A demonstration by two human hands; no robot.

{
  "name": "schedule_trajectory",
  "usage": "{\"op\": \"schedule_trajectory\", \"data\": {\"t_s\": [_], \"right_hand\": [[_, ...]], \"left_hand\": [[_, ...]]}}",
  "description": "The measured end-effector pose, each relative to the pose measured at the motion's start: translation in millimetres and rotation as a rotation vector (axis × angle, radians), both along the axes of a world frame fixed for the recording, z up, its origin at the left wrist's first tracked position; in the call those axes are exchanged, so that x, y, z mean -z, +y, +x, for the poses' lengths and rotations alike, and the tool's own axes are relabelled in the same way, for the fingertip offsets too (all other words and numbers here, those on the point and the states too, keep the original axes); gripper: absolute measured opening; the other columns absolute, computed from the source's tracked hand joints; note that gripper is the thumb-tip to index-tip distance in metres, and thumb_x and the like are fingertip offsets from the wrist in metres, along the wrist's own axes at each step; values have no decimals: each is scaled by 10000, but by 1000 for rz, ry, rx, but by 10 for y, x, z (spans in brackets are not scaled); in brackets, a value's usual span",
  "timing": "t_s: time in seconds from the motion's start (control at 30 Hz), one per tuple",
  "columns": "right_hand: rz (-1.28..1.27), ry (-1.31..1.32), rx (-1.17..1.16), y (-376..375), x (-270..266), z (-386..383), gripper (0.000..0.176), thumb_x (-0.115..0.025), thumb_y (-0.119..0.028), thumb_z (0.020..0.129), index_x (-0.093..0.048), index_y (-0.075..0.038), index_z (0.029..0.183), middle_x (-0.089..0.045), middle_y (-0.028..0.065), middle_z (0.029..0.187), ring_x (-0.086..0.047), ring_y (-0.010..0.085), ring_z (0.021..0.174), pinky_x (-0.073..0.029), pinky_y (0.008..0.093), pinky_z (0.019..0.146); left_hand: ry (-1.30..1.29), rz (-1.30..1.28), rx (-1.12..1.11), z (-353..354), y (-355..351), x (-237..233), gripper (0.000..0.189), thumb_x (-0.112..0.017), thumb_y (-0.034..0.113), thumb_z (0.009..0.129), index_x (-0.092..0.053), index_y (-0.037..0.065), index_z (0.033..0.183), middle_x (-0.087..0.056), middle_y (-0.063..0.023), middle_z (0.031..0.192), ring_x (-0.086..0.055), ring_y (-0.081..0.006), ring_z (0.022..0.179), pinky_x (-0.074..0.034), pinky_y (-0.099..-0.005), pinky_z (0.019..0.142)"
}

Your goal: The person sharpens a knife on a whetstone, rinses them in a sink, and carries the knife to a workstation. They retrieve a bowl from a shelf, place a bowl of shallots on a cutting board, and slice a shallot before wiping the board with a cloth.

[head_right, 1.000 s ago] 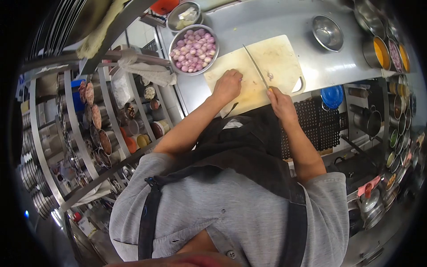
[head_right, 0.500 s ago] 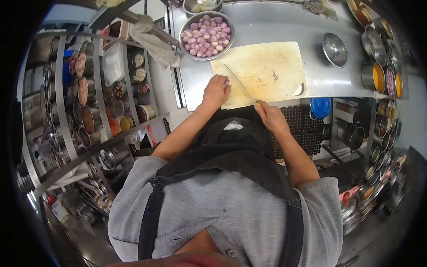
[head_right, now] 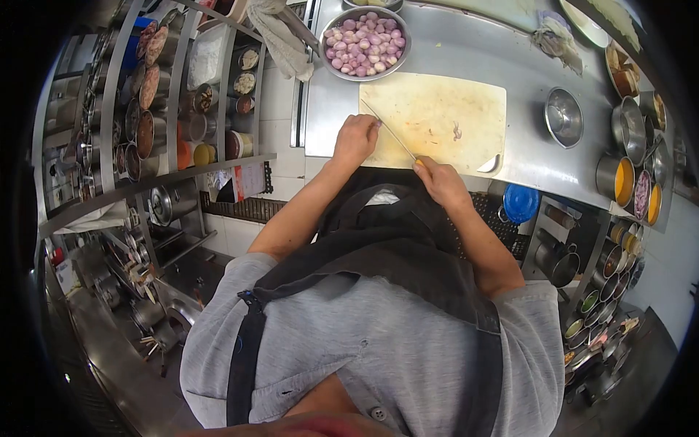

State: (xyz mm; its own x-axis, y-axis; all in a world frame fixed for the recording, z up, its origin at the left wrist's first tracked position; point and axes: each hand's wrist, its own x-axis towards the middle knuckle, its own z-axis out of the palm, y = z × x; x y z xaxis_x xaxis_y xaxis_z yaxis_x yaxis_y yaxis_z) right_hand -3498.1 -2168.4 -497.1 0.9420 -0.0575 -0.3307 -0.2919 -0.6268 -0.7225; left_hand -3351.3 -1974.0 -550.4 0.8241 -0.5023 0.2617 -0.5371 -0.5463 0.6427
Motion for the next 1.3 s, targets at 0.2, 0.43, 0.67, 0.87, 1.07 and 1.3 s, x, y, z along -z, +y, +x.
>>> {"op": "schedule_trajectory", "data": {"t_s": [0.2,0.43,0.67,0.87,1.07,1.3], "right_hand": [[-45,-38,-72,-72,-114,125,332,-538,-320,970,-625,-38,1123,-647,259,813,-628,435,793,-479,490,710],[-19,-77,-67,43,99,485,317,-556,-302,960,-644,-37,1111,-656,254,877,-632,427,840,-490,472,736],[12,-9,-89,-98,-107,372,342,-538,-321,968,-640,-34,1124,-662,245,894,-633,420,857,-494,459,745],[-3,-66,-104,-16,77,565,316,-555,-301,960,-642,-40,1116,-660,240,918,-630,417,870,-491,458,754],[62,-64,-109,-99,-41,396,336,-523,-326,972,-643,-35,1092,-657,239,915,-624,425,871,-486,469,758],[35,-100,-109,-48,4,555,320,-542,-318,962,-644,-29,1058,-653,233,888,-618,424,854,-478,473,745]], "left_hand": [[17,35,-40,3,-17,-52,86,-621,27,786,-637,25,871,-658,-136,816,-597,-344,785,-487,-442,721],[59,23,-80,-18,-13,-18,95,-616,11,777,-646,32,865,-667,-128,830,-602,-340,788,-494,-432,727],[70,-5,-96,-38,-22,-8,108,-623,8,780,-657,39,878,-672,-121,830,-605,-335,788,-499,-430,726],[58,-4,-107,-44,-27,-21,101,-628,11,782,-660,44,872,-670,-117,822,-605,-333,783,-503,-429,723],[75,29,-124,-58,-29,-36,102,-630,14,785,-664,44,877,-665,-122,796,-608,-329,782,-505,-430,708],[59,-7,-109,-37,-27,-30,88,-636,28,785,-665,47,866,-652,-121,756,-605,-325,758,-507,-428,703]]}}
